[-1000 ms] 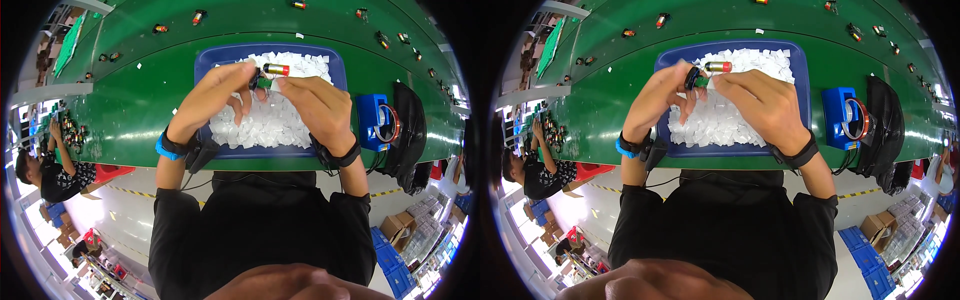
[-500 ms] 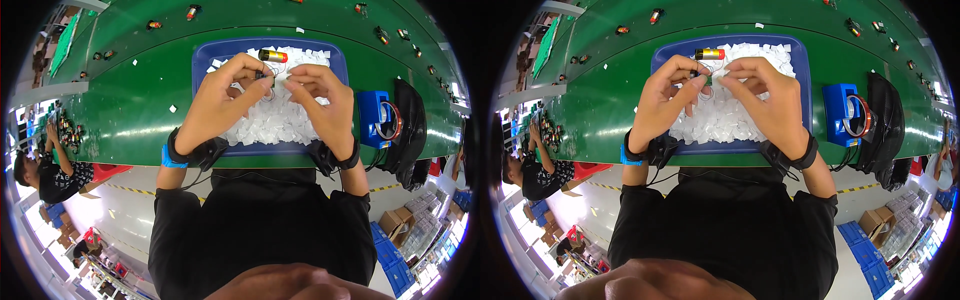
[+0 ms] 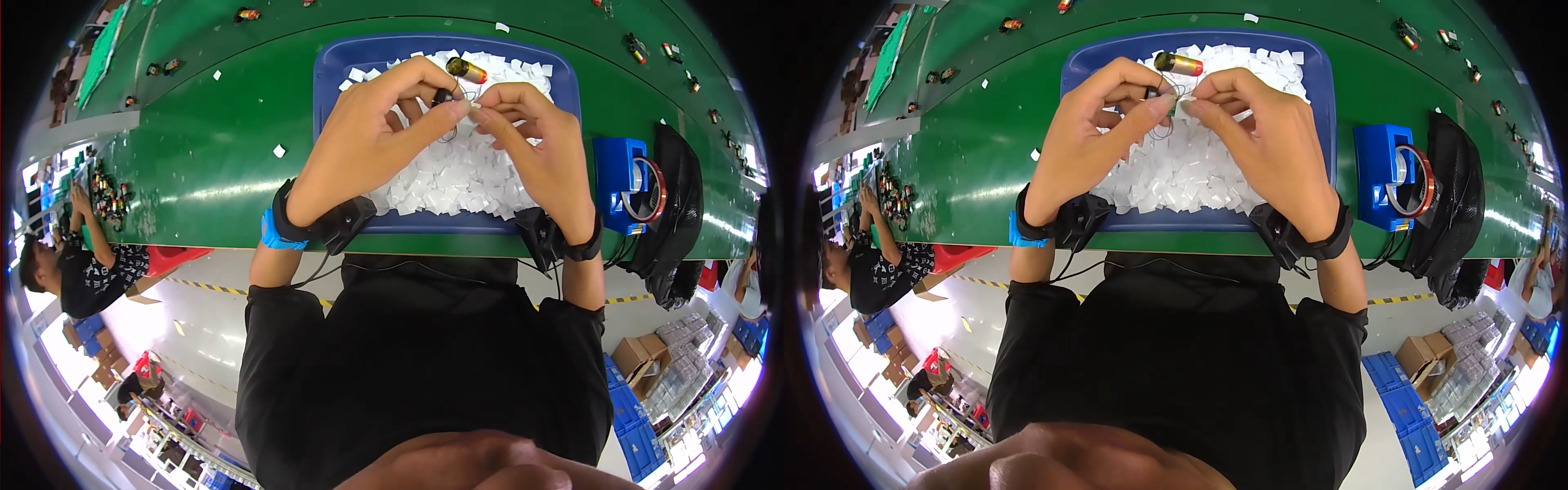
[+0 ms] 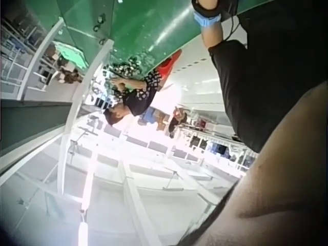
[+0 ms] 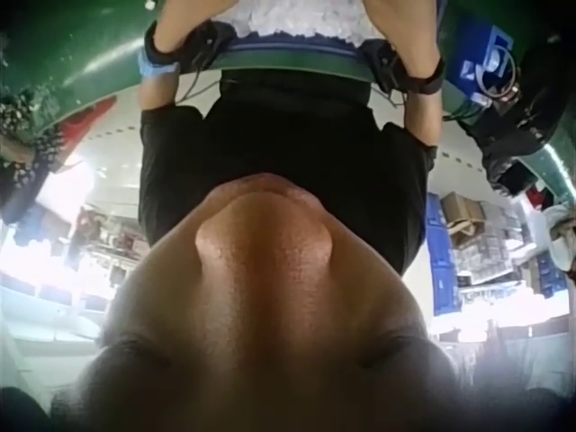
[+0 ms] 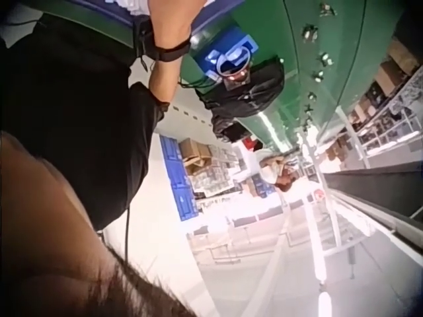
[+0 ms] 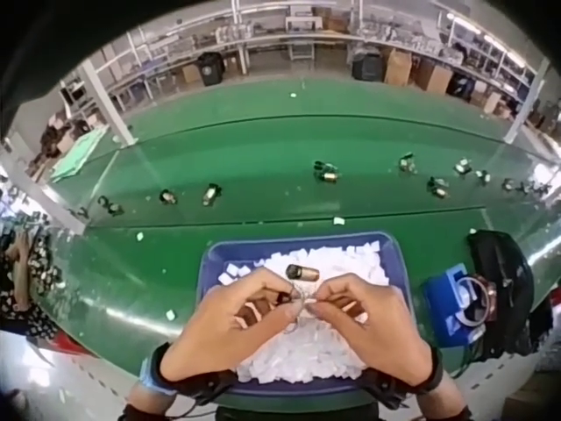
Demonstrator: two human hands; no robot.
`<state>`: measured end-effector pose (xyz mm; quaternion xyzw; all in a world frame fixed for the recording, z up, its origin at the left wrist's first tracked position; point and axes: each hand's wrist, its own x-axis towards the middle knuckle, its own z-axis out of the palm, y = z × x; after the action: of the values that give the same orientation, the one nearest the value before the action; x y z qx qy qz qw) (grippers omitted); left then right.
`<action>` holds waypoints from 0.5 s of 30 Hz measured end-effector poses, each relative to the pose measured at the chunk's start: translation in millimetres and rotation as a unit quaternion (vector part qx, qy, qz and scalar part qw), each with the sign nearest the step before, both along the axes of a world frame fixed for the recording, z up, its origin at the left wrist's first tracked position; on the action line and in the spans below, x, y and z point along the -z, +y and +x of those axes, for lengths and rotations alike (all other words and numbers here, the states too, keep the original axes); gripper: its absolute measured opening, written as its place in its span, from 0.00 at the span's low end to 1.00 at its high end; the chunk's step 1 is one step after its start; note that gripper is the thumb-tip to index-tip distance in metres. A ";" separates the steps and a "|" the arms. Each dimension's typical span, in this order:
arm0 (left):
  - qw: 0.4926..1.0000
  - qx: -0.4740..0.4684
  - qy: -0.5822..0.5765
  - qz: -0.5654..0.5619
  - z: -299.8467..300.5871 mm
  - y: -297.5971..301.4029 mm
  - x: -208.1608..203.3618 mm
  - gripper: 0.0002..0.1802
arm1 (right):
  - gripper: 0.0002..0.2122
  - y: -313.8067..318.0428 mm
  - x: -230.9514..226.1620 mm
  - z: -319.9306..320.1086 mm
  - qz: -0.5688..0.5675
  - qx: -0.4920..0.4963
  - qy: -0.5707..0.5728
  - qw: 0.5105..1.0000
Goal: The person picks up a battery and a circuit board, wraps tape from a dispenser around them, and places the assembly on the table, repeating the process.
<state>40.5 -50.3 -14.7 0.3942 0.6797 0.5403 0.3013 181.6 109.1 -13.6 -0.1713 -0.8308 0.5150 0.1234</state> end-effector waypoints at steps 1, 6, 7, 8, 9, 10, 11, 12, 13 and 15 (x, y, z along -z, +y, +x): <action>1.000 0.001 0.000 0.000 0.6 0.3 0.0 0.13 | 0.07 -0.8 -0.6 -0.1 -0.002 0.008 0.005 1.000; 1.000 -0.006 -0.020 0.001 2.6 0.4 0.2 0.12 | 0.06 -3.3 -0.5 -1.5 0.001 0.021 0.021 1.000; 1.000 -0.008 -0.023 0.003 2.3 0.6 0.7 0.12 | 0.06 -3.4 0.2 -2.0 0.004 0.020 0.024 0.999; 1.000 -0.010 -0.027 0.005 2.0 0.7 0.8 0.12 | 0.06 -3.7 1.8 -2.2 0.006 0.022 0.025 0.999; 1.000 -0.008 -0.026 0.006 1.7 0.5 0.2 0.12 | 0.06 -4.4 4.3 -2.1 0.050 0.019 0.035 0.998; 0.999 -0.007 -0.032 -0.001 1.7 -0.3 -0.5 0.12 | 0.06 -5.0 6.8 -1.8 0.094 0.017 0.044 0.994; 0.999 -0.007 -0.037 -0.008 2.0 -1.2 -1.6 0.12 | 0.06 -5.0 8.0 -1.8 0.138 0.013 0.054 0.989; 0.999 -0.007 -0.044 -0.015 2.2 -1.5 -2.2 0.12 | 0.06 -4.3 8.4 -2.2 0.139 0.015 0.054 0.989; 0.999 -0.006 -0.043 -0.014 2.4 -1.2 -1.7 0.12 | 0.06 -3.2 9.0 -3.0 0.147 0.007 0.055 0.988; 0.999 -0.008 -0.040 -0.015 3.3 -0.6 1.2 0.12 | 0.06 -1.1 9.4 -3.8 0.162 -0.010 0.057 0.985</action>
<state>43.7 -50.9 -15.9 0.3617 0.6786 0.5477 0.3297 177.8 108.0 -23.0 -0.1111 -0.8963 0.3840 0.1917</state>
